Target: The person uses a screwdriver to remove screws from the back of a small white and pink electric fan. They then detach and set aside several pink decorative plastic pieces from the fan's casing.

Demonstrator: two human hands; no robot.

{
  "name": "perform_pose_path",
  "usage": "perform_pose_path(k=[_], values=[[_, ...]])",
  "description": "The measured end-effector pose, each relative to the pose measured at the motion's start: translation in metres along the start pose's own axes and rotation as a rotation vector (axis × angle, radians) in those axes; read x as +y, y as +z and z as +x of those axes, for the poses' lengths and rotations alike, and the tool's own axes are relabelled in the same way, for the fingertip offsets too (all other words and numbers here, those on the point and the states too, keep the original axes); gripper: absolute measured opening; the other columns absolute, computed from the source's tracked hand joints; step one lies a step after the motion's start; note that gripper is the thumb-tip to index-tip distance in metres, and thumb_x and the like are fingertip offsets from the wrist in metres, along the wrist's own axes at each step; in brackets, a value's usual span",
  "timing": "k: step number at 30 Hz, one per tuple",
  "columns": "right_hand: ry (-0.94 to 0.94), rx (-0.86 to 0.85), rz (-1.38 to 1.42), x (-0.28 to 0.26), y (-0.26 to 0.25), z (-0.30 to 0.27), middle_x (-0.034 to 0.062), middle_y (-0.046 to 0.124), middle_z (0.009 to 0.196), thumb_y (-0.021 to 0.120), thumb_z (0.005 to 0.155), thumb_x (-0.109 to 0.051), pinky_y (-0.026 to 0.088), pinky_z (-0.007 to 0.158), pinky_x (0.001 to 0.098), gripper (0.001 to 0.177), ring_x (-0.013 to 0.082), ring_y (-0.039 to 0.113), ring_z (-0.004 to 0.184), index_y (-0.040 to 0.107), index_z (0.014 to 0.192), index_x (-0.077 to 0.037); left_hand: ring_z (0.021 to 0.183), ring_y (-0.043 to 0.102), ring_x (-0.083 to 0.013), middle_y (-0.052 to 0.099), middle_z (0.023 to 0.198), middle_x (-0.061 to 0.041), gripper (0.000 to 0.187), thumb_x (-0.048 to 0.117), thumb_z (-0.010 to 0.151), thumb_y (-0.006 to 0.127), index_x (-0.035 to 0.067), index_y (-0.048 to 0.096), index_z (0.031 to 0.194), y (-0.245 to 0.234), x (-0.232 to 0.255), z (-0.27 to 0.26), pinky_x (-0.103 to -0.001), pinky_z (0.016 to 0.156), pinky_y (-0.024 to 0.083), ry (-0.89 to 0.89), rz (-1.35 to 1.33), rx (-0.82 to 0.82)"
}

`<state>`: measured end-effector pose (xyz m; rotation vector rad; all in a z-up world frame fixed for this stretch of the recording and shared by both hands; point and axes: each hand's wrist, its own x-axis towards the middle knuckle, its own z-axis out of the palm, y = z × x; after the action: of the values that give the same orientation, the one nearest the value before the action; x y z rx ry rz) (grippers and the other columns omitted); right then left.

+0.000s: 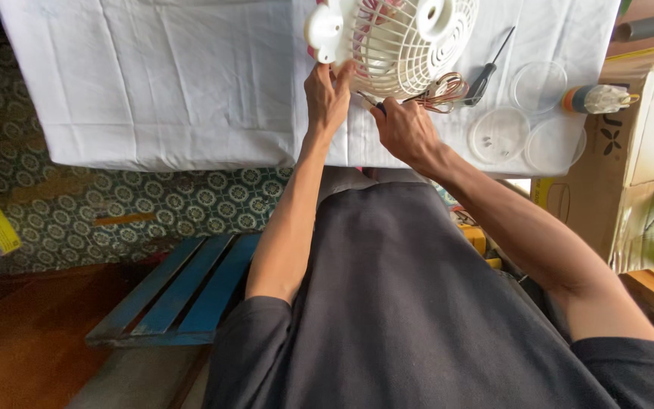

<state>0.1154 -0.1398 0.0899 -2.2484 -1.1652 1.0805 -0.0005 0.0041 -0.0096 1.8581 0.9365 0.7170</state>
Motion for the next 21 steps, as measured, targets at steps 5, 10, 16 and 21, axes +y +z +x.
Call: perform_pose_path(k=[5, 10, 16, 21], values=[[-0.338, 0.157, -0.242, -0.010, -0.008, -0.012, 0.0239, 0.062, 0.064, 0.055, 0.108, -0.018, 0.048, 0.046, 0.0490, 0.033, 0.0378, 0.062, 0.049, 0.061, 0.087, 0.006, 0.078, 0.067, -0.0343, 0.070, 0.090, -0.017, 0.039, 0.036, 0.100, 0.067, 0.000, 0.065, 0.115, -0.004, 0.015, 0.002, -0.046, 0.074, 0.053, -0.108, 0.069, -0.056], [-0.157, 0.104, -0.128, -0.015, -0.003, -0.003, 0.0209, 0.061, 0.057, 0.054, 0.107, -0.021, 0.048, 0.045, 0.0472, 0.032, 0.0365, 0.062, 0.046, 0.059, 0.090, 0.006, 0.080, 0.069, -0.0339, 0.071, 0.093, -0.018, 0.040, 0.037, 0.101, 0.065, 0.000, 0.063, 0.117, -0.008, 0.014, 0.006, -0.046, 0.075, 0.054, -0.100, 0.037, -0.059], [-0.279, 0.082, -0.313, -0.001, -0.005, -0.001, 0.0189, 0.062, 0.058, 0.051, 0.112, -0.025, 0.049, 0.040, 0.0454, 0.038, 0.0339, 0.063, 0.046, 0.058, 0.094, 0.008, 0.081, 0.070, -0.0343, 0.072, 0.097, -0.019, 0.041, 0.035, 0.099, 0.067, -0.002, 0.063, 0.117, -0.001, 0.008, 0.009, -0.046, 0.075, 0.055, -0.063, 0.065, -0.019], [-0.371, 0.027, -0.393, 0.012, -0.010, 0.007, 0.0170, 0.062, 0.058, 0.050, 0.113, -0.027, 0.049, 0.041, 0.0441, 0.041, 0.0287, 0.062, 0.044, 0.058, 0.090, 0.006, 0.081, 0.071, -0.0348, 0.073, 0.093, -0.018, 0.035, 0.032, 0.099, 0.067, -0.001, 0.065, 0.113, 0.001, 0.009, 0.010, -0.046, 0.075, 0.056, -0.087, 0.086, -0.016]])
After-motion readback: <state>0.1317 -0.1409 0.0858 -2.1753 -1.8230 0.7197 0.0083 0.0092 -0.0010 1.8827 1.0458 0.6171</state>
